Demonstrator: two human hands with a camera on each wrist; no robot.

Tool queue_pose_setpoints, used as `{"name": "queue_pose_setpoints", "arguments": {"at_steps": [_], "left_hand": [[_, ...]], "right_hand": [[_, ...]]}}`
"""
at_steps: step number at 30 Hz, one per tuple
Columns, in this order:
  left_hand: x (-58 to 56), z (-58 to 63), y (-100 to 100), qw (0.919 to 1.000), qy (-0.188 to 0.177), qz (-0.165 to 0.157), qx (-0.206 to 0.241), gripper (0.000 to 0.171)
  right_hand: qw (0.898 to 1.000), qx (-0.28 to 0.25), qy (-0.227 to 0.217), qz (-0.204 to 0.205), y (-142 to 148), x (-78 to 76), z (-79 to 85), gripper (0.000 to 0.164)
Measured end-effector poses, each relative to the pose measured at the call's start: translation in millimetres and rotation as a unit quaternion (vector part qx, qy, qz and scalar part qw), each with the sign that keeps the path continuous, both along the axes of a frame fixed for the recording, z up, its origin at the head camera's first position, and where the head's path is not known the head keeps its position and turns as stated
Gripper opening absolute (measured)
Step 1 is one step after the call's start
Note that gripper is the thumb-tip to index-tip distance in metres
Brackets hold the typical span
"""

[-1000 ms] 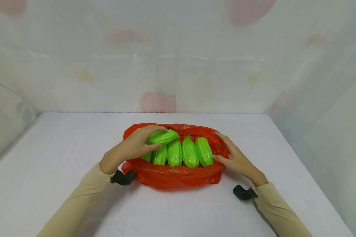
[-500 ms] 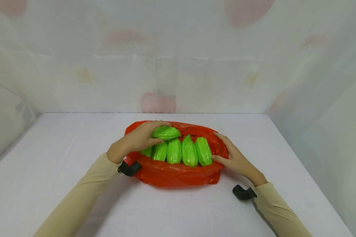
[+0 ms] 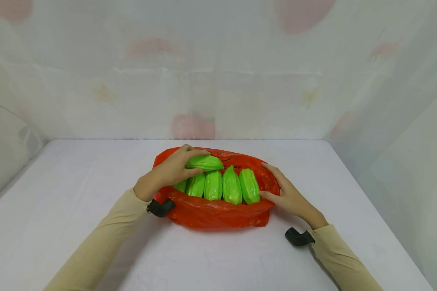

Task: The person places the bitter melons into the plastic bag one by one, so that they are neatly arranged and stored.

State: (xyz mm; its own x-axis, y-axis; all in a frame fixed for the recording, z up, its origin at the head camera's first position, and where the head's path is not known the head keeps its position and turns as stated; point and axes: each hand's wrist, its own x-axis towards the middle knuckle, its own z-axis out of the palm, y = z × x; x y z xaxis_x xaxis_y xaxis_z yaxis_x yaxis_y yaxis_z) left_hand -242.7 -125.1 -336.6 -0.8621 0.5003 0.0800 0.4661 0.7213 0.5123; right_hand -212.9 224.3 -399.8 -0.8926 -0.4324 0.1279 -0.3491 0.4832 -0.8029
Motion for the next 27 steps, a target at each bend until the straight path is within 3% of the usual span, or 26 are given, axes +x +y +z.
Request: {"name": "queue_pose_setpoints", "arguments": {"at_steps": [5, 11, 20, 27], "left_hand": [[-0.3, -3.1, 0, 1.0000, -0.001, 0.009, 0.002, 0.055], [-2.5, -6.8, 1, 0.9992, 0.038, 0.013, -0.002, 0.054], [-2.8, -14.1, 0, 0.9921, 0.102, 0.073, 0.004, 0.044], [-0.6, -18.4, -1, 0.9885, 0.140, 0.056, -0.007, 0.041]], "right_hand": [[1.000, -0.001, 0.002, -0.001, 0, 0.6, 0.4, 0.074], [1.000, 0.001, 0.002, -0.001, -1, 0.8, -0.4, 0.075], [1.000, 0.001, 0.004, -0.001, -2, 1.0, 0.6, 0.075], [1.000, -0.002, 0.003, 0.000, -2, 1.3, 1.3, 0.075]]}}
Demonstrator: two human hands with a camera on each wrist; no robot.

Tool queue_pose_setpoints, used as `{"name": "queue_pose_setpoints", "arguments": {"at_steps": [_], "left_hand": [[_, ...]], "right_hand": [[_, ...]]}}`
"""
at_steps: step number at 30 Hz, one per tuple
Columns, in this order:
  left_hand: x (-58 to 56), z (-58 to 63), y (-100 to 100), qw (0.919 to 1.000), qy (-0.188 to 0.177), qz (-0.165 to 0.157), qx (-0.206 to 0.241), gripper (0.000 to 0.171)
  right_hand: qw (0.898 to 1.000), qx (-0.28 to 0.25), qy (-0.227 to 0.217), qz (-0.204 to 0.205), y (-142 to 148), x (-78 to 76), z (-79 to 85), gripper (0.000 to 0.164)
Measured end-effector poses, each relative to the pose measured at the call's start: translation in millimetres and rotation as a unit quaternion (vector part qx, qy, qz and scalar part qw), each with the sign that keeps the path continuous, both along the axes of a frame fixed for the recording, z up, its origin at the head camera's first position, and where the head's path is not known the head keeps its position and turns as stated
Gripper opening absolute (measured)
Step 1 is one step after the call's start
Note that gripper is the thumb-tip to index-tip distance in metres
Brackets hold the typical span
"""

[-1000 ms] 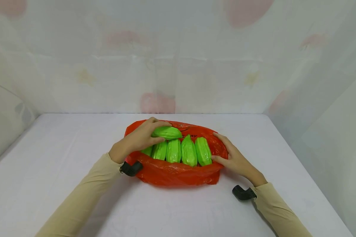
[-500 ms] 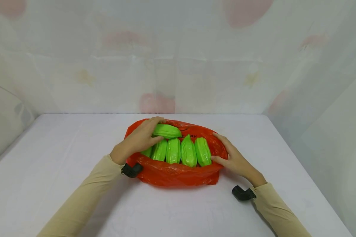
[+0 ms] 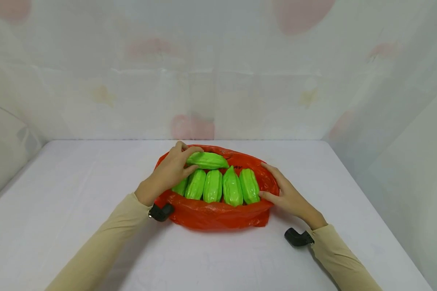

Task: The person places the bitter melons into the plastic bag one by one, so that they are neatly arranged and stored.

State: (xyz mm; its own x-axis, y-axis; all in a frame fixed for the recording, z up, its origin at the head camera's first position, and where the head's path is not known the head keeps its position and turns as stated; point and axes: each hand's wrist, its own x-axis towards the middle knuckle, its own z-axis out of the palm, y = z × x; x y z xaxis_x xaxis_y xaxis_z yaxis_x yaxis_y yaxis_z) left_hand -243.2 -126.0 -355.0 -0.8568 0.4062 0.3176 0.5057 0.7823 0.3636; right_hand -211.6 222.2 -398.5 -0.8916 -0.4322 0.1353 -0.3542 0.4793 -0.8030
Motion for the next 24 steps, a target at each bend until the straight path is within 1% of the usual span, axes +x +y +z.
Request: {"name": "queue_pose_setpoints", "arguments": {"at_steps": [2, 5, 9, 14, 16, 20, 24], "left_hand": [[0.9, -0.1, 0.1, 0.9999, -0.008, -0.004, -0.009, 0.038], [2.2, 0.6, 0.3, 0.9992, -0.034, -0.005, -0.019, 0.036], [4.2, 1.6, 1.9, 0.9971, -0.069, -0.007, -0.033, 0.040], [7.0, 2.4, 4.9, 0.9921, -0.103, -0.014, -0.070, 0.043], [7.5, 2.4, 5.9, 0.9899, -0.117, -0.015, -0.078, 0.043], [8.1, 1.2, 6.5, 0.9880, -0.130, -0.018, -0.082, 0.042], [9.0, 0.2, 5.4, 0.9890, -0.124, -0.023, -0.078, 0.042]], "right_hand": [[1.000, -0.002, -0.002, 0.001, -0.1, -0.5, -0.6, 0.075], [1.000, -0.004, -0.001, 0.002, -0.1, -0.7, -1.0, 0.076], [1.000, -0.004, 0.006, 0.003, 0.2, -0.5, -0.7, 0.076], [1.000, -0.005, 0.008, 0.001, 0.4, -0.1, -1.0, 0.077], [1.000, -0.005, 0.006, 0.002, 0.5, -0.3, -1.0, 0.077], [1.000, -0.004, 0.006, 0.003, 0.8, -0.4, -0.7, 0.076], [1.000, -0.004, 0.007, -0.002, 1.7, 0.9, -0.5, 0.076]]}}
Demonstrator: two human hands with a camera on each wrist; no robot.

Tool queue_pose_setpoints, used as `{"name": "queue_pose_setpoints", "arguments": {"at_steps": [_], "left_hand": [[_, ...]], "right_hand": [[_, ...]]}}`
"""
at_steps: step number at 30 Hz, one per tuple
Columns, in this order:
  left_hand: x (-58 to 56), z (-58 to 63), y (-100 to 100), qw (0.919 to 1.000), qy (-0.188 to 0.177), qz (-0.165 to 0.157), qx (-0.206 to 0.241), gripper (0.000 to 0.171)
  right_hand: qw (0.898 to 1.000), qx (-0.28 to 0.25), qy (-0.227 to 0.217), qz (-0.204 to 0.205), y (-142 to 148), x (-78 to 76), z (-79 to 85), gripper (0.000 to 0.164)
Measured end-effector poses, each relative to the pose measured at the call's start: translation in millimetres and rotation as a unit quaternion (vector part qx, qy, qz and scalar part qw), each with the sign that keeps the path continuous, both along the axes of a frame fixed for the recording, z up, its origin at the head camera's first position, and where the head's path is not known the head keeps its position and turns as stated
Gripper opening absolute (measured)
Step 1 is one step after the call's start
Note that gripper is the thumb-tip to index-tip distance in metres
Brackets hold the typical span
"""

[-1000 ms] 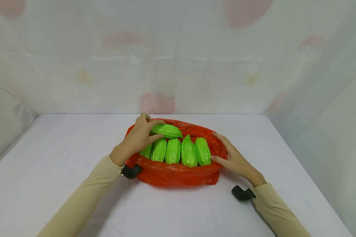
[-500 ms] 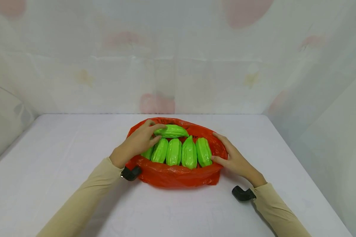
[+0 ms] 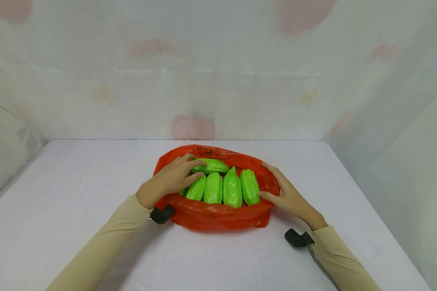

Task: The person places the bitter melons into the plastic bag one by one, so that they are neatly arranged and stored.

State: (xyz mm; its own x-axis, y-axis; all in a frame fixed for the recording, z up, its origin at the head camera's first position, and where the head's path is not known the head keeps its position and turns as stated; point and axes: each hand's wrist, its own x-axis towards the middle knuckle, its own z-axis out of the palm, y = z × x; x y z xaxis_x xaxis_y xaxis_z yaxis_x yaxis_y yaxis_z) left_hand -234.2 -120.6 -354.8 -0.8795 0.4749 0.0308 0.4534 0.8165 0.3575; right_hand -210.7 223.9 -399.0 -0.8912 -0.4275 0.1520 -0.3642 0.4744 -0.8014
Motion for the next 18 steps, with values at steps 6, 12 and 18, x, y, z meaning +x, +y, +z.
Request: {"name": "queue_pose_setpoints", "arguments": {"at_steps": [6, 12, 18], "left_hand": [[1.5, -0.3, -1, 1.0000, 0.001, -0.006, -0.002, 0.042], [3.7, 2.2, -2, 1.0000, -0.008, -0.001, -0.001, 0.043], [10.7, 6.4, -2, 0.9998, 0.022, -0.003, 0.002, 0.043]], "right_hand": [[1.000, -0.004, 0.002, -0.006, 0, 1.7, 0.0, 0.075], [1.000, -0.009, 0.006, -0.007, 1, -0.7, -1.0, 0.073], [1.000, -0.012, 0.013, -0.011, 5, -0.2, 2.8, 0.068]]}}
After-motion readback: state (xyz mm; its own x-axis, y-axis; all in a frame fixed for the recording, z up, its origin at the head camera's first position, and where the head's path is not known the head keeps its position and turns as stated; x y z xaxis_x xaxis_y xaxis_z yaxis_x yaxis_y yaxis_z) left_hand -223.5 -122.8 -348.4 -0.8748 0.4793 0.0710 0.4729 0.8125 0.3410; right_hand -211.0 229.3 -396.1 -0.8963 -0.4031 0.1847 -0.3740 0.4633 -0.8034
